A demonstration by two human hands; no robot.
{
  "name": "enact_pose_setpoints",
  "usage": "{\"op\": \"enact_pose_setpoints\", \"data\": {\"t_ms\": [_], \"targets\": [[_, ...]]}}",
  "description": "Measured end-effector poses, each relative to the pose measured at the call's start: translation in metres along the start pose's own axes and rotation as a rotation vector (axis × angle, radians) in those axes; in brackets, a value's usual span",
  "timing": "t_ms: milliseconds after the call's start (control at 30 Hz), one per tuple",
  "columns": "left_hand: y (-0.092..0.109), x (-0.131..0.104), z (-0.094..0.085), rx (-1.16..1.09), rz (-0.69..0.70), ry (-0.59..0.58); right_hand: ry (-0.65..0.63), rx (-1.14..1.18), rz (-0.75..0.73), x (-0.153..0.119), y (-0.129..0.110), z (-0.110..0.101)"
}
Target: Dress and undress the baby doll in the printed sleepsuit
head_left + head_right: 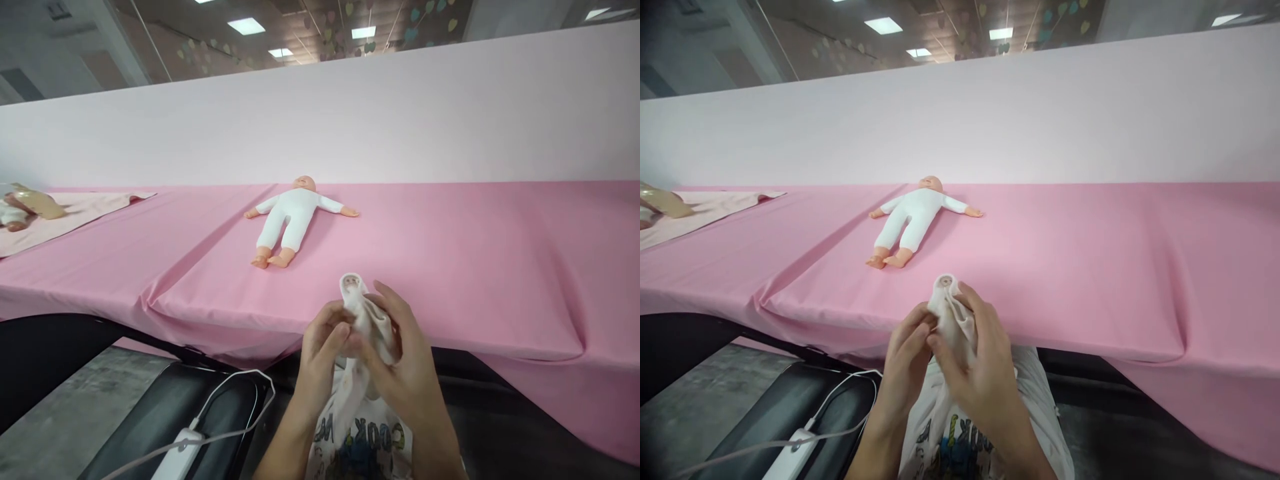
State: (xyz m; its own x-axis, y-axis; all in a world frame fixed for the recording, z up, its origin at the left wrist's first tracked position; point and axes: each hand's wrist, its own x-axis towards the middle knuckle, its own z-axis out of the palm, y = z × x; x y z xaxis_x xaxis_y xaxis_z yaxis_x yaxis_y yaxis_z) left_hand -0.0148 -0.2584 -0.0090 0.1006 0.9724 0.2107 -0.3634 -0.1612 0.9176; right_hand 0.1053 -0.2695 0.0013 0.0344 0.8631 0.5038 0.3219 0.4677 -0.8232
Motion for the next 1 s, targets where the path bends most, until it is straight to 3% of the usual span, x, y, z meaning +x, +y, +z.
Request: {"op": "enact_pose_setpoints", "data": {"t_ms": [100, 167, 233, 333, 400, 500, 567, 667, 733, 833, 900, 1000], "targets": [[0.005, -0.014, 0.002, 0.049, 0.135, -0.153, -0.060, -0.009, 0.016, -0.001, -0.003, -0.011], [0.005, -0.022, 0.004, 0.180, 0.275, -0.141, -0.103, 0.042, 0.008, -0.002, -0.003, -0.016], [0.004, -0.026, 0.004, 0.331, 0.512, -0.008, -0.167, 0.097, -0.036, -0.004, -0.001, -0.020], [0.003, -0.022, 0.001, 0.579, 0.859, 0.302, -0.213, 0.174, -0.072, -0.007, 0.003, -0.022], [0.005, -0.016, -0.003, 0.687, 0.789, 0.362, -0.192, 0.232, -0.047, -0.009, 0.008, -0.021], [0.009, -0.008, -0.008, 0.657, 0.363, 0.128, -0.147, 0.302, -0.003, -0.008, 0.014, -0.016], [0.011, -0.005, -0.012, 0.601, 0.221, 0.115, -0.126, 0.326, 0.009, -0.004, 0.015, -0.013], [0.012, -0.002, -0.020, 0.517, 0.216, 0.394, -0.275, 0.261, 0.045, 0.004, 0.016, -0.011], [0.014, -0.001, -0.025, 0.471, 0.238, 0.553, -0.514, 0.170, 0.063, 0.010, 0.018, -0.011], [0.016, 0.002, -0.033, 0.476, 0.278, 0.659, -0.810, 0.087, 0.020, 0.020, 0.028, -0.012], [0.018, 0.003, -0.037, 0.495, 0.288, 0.680, -0.849, 0.113, -0.020, 0.026, 0.037, -0.012], [0.018, 0.003, -0.039, 0.481, 0.302, 0.693, -0.763, 0.232, -0.013, 0.031, 0.047, -0.011]]}}
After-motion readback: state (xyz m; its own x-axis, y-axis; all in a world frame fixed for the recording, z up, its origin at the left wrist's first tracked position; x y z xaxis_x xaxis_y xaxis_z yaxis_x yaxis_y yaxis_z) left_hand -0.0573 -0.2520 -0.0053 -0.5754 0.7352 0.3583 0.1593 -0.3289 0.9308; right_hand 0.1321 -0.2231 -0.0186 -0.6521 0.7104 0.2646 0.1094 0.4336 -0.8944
